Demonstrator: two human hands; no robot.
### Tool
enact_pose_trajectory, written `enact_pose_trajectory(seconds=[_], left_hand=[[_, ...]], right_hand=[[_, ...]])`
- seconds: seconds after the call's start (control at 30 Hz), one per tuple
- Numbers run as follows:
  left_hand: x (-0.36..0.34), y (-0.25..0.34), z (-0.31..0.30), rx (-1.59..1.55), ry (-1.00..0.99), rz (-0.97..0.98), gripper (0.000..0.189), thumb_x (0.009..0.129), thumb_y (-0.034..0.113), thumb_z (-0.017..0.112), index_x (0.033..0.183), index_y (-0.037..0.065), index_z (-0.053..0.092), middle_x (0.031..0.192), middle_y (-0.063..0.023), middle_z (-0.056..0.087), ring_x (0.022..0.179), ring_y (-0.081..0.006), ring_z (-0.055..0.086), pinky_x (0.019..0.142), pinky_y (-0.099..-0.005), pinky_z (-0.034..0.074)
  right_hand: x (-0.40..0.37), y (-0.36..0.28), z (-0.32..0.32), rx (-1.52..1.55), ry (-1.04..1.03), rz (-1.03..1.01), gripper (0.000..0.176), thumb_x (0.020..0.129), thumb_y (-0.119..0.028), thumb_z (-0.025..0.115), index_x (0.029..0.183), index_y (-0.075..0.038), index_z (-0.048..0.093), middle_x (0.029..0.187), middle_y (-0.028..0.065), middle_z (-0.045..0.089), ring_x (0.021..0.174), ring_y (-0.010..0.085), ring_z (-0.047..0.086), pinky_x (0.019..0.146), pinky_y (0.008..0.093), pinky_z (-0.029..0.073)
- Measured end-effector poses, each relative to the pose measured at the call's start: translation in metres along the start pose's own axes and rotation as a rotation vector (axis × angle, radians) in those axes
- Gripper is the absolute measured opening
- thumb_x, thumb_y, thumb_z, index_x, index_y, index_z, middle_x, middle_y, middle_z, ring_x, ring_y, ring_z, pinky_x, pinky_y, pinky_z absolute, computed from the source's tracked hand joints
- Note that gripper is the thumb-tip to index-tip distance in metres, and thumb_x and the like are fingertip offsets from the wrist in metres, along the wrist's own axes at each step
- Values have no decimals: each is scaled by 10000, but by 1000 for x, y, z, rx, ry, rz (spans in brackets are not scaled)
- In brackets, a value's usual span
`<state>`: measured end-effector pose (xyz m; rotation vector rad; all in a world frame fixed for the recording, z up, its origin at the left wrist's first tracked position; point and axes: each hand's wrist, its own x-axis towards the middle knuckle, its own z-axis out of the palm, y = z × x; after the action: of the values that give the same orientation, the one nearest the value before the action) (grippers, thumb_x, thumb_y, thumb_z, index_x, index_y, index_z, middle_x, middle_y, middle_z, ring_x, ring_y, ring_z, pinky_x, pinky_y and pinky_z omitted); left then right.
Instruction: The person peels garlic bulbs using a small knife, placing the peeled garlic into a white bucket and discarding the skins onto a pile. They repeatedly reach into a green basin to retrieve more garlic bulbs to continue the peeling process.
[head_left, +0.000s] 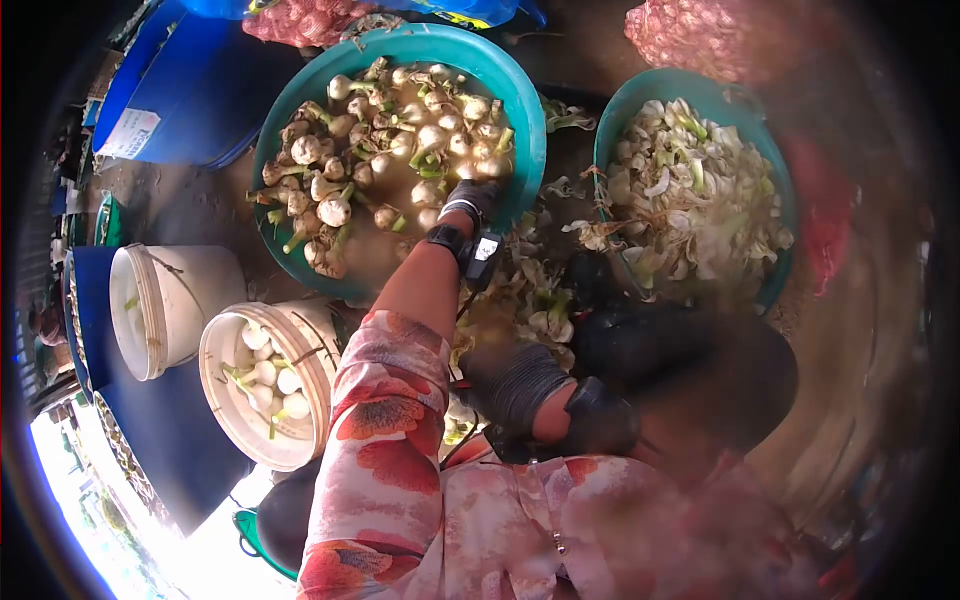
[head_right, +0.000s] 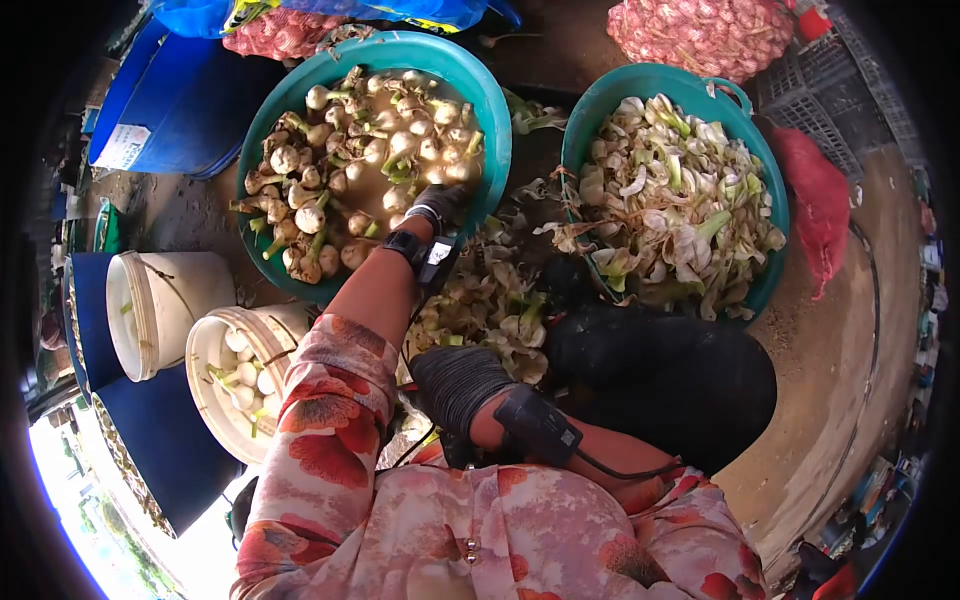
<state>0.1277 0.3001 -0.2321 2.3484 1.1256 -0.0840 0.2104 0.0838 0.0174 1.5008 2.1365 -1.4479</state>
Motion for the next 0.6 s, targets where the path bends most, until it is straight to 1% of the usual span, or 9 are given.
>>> enact_pose_trajectory(seconds=[0.03,0.1,0.17,0.27,0.33,0.4,0.47,0.53,0.6], left_hand=[[1,4,4,-2,-3,5,481,761,322,760,1128,55,600,1064,-157,677,961,-320,640,884,-389,498],[1,11,8,-834,66,-522,394,843,292,705,1151,73,594,1033,-90,673,899,-236,636,835,-338,511],[-5,2,1,-1172,-55,-615,333,889,235,656,1178,84,588,1036,-90,652,894,-208,629,821,-327,521],[-48,17,-36,-1380,-122,-627,284,935,179,606,1204,94,583,1039,-89,631,888,-180,622,808,-317,531],[-85,31,-57,-1712,117,-422,303,929,142,616,1217,62,571,1082,-100,624,945,-212,631,871,-368,541],[-127,50,-75,-1731,223,-325,327,926,131,621,1236,47,559,1112,-97,619,984,-217,626,902,-371,535],[-170,72,-89,-1733,376,-166,394,920,117,635,1286,20,528,1174,-85,609,1077,-212,601,957,-365,513],[-208,97,-99,-1740,463,-163,407,919,106,635,1299,17,522,1180,-81,606,1082,-200,595,952,-353,512],[-237,113,-96,-1623,545,-195,455,914,108,643,1338,20,504,1190,-73,603,1066,-176,592,957,-313,489]], right_hand=[[1,4,3,17,-3,-15,316,878,-351,615,946,-56,707,877,182,689,833,353,683,716,436,536],[1,10,-6,26,-25,-36,346,874,-378,614,939,-50,702,866,179,683,823,353,679,720,445,531],[-2,3,-19,34,-17,-9,348,873,-382,613,932,-50,702,862,170,682,825,355,677,726,451,528],[-4,1,-23,28,0,17,368,877,-405,603,933,-53,696,861,157,681,833,362,671,741,460,523],[-4,0,-21,13,17,4,386,882,-425,593,941,-55,688,862,153,681,837,367,667,750,464,521],[-3,4,-13,121,307,46,325,900,-370,607,970,-57,663,870,168,674,832,374,658,750,429,524],[0,14,-9,326,591,-69,201,875,-272,652,1013,-126,640,868,153,670,851,358,651,727,432,513],[6,16,-14,368,825,-167,171,884,-232,650,991,-100,648,899,148,674,845,351,654,735,422,517],[11,19,-16,414,846,-149,192,882,-245,659,975,-77,658,914,149,678,842,341,659,743,407,522]])
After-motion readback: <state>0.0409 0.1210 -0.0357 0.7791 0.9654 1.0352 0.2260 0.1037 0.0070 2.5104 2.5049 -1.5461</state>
